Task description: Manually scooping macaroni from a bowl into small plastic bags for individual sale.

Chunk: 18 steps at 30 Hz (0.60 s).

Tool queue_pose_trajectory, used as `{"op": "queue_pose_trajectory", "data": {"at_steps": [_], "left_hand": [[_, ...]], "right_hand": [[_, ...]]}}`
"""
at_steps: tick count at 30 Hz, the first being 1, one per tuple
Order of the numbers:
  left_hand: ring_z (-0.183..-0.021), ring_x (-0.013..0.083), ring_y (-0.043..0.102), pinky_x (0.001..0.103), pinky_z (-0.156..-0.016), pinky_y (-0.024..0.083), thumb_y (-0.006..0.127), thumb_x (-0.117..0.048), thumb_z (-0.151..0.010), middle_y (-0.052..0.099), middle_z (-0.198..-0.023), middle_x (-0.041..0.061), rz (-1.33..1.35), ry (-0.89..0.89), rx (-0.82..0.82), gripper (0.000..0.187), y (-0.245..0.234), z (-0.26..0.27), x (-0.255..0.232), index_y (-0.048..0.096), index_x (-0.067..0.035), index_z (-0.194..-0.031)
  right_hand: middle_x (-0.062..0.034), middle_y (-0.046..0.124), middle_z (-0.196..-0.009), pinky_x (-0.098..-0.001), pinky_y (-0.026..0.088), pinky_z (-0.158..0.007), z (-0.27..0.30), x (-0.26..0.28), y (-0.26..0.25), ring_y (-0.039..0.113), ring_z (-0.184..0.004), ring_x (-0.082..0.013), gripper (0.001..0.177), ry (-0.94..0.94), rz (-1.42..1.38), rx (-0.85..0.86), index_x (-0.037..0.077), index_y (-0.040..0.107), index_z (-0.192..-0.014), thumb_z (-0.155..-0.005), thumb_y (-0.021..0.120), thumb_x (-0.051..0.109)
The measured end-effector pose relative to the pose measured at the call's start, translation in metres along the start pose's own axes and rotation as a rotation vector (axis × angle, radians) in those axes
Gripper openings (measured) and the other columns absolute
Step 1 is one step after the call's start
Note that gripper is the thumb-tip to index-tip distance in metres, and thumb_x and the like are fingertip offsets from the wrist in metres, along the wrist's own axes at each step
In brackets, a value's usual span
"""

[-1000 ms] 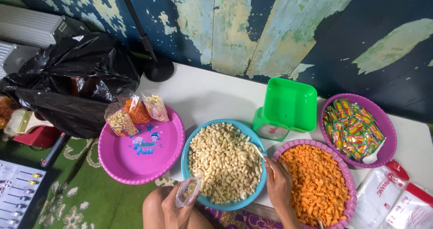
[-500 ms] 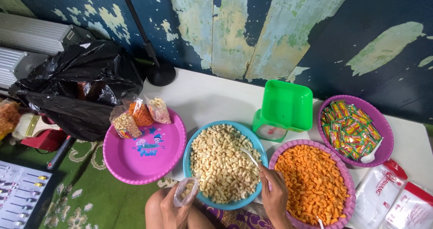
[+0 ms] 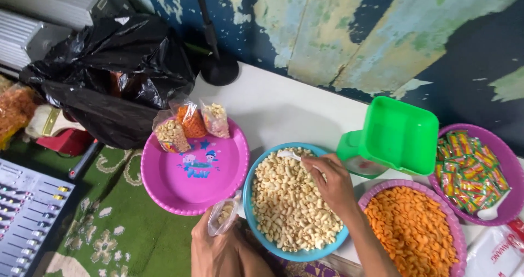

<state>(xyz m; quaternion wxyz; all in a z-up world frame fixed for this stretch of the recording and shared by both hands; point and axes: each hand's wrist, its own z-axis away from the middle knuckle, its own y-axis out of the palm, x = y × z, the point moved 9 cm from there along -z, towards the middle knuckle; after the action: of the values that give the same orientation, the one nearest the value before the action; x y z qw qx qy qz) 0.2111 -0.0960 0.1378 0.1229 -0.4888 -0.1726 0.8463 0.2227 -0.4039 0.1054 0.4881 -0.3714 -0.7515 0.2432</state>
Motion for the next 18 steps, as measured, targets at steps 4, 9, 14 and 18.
{"op": "queue_pose_trajectory", "data": {"at_steps": [4,9,14,18], "left_hand": [[-0.076,0.0149,0.076,0.031,-0.069,0.055,0.075,-0.033,-0.079,0.084,-0.085,0.002,-0.019,0.162,0.078,0.034,0.012,-0.038,0.050,0.081,-0.018,-0.109],[-0.082,0.0121,0.082,0.026,-0.073,0.064,0.076,-0.038,-0.080,0.086,-0.097,-0.001,-0.154,0.217,0.084,0.039,0.021,-0.054,0.078,0.077,-0.022,-0.115],[-0.078,0.0130,0.080,0.029,-0.070,0.059,0.072,-0.048,-0.079,0.085,-0.088,-0.002,-0.224,0.190,0.103,0.041,0.019,-0.054,0.079,0.078,-0.027,-0.113],[-0.075,0.0115,0.080,0.028,-0.069,0.058,0.072,-0.044,-0.079,0.086,-0.086,-0.002,-0.179,0.217,0.106,0.038,0.017,-0.049,0.074,0.080,-0.024,-0.111]], "right_hand": [[-0.0031,0.076,-0.109,-0.0367,0.057,-0.079,-0.031,0.007,0.012,0.064,-0.099,-0.0209,0.025,0.002,-0.054,0.083,0.008,0.071,-0.122,-0.099,0.062,0.009],[-0.0056,0.074,-0.105,-0.0368,0.056,-0.083,-0.046,0.011,0.029,0.066,-0.102,-0.0195,0.023,0.034,-0.047,0.207,0.008,0.071,-0.117,-0.102,0.059,0.020],[-0.0047,0.070,-0.104,-0.0392,0.055,-0.080,-0.040,-0.005,0.043,0.067,-0.103,-0.0199,0.025,0.169,-0.071,0.319,0.014,0.072,-0.117,-0.103,0.055,0.026],[-0.0017,0.077,-0.109,-0.0410,0.055,-0.080,-0.035,-0.004,0.045,0.063,-0.104,-0.0211,0.024,0.136,-0.097,0.324,0.013,0.071,-0.116,-0.103,0.054,0.024]]}}
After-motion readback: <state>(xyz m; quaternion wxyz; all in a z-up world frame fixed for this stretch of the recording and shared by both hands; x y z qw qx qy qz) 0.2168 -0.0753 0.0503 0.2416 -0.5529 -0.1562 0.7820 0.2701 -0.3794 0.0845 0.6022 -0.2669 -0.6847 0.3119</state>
